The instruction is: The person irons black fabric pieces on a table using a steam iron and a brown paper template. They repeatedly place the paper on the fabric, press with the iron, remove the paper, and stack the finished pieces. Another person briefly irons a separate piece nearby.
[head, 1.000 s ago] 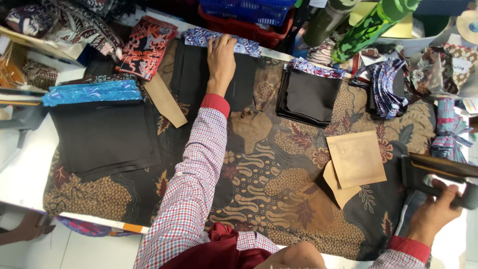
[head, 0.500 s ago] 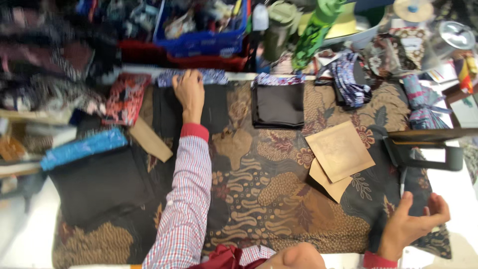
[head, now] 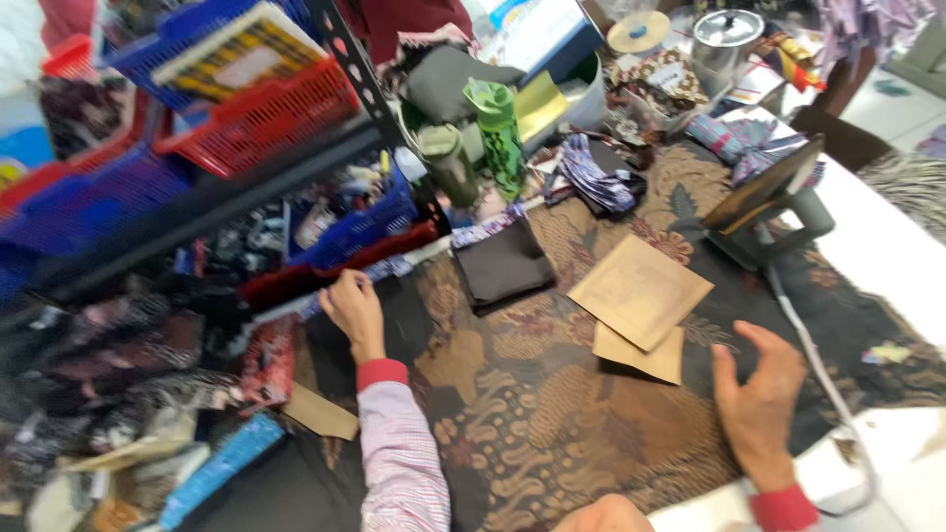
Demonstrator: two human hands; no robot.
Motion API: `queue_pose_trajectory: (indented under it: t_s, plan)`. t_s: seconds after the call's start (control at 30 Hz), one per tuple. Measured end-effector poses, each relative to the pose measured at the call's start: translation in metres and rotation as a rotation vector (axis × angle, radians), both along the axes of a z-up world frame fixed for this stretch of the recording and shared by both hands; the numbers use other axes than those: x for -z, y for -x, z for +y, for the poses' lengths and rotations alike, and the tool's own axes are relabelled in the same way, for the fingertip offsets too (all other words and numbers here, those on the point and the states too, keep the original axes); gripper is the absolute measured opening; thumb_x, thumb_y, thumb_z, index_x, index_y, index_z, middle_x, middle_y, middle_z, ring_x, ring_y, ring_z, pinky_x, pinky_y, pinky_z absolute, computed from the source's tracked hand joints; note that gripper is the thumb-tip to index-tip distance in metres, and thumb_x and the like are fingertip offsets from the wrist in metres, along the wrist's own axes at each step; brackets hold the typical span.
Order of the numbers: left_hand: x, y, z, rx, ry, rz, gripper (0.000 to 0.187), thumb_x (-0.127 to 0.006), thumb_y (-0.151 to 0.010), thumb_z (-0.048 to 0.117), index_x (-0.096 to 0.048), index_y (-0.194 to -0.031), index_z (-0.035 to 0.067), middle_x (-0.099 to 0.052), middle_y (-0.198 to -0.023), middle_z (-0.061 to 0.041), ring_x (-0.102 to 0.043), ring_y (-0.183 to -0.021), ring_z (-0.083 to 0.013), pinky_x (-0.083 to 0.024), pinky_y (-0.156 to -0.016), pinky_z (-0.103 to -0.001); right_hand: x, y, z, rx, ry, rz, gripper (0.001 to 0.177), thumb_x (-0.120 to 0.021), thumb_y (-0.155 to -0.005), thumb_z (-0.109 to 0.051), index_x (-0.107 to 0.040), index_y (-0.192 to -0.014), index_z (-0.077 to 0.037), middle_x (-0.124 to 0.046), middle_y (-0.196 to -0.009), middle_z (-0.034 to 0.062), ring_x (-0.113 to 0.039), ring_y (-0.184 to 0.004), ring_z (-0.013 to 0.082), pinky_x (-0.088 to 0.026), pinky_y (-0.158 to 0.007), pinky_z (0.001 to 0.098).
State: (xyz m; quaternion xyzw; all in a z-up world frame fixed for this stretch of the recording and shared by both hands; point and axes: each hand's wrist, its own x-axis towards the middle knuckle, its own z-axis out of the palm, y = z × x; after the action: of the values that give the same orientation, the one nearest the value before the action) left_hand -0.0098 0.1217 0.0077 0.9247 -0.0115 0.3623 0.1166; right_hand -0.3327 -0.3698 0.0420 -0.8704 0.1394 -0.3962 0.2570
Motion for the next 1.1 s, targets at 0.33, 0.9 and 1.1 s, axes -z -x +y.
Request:
queue_pose_trajectory:
  t_s: [0.33,0.9,1.1]
  plan:
    - [-0.087,0.054,-0.014,0.186,-0.256,-0.071,0.003,-0.073,-0.099,0.013,-0.074,-0.102,0.013,-0.069,-0.095,-0.004,-0.064,-0.094,-0.0251,-0.038,-0.113,-0.047,-0.022,-0.026,0.008,-0.235,0.058,0.078,0.029,-0.074,-0.096,-0.013,-0.064,-0.122,-0.005,-0.066,-0.121,0.0113,-0.060,-0.113,0.0328,-0.044,-0.099,0.0421]
    - [-0.117,0.246,-0.145,0.741,-0.268,-0.017,0.010,-0.064,-0.079,0.013,-0.059,-0.086,0.008,-0.054,-0.078,-0.007,-0.058,-0.078,-0.0262,-0.048,-0.072,-0.040,0.029,-0.079,0.004,-0.357,0.321,0.459,0.035,-0.061,-0.092,-0.007,-0.063,-0.127,-0.008,-0.069,-0.128,0.0134,-0.066,-0.114,0.0312,-0.054,-0.094,0.0415]
    - [-0.040,0.311,-0.152,0.805,-0.270,0.257,0.011,-0.063,-0.078,0.012,-0.061,-0.089,0.010,-0.056,-0.084,-0.004,-0.058,-0.080,-0.0216,-0.046,-0.066,-0.034,-0.019,-0.054,0.002,-0.357,0.224,0.187,0.044,-0.057,-0.086,0.008,-0.069,-0.124,-0.010,-0.070,-0.127,0.0112,-0.067,-0.121,0.0319,-0.053,-0.100,0.0412]
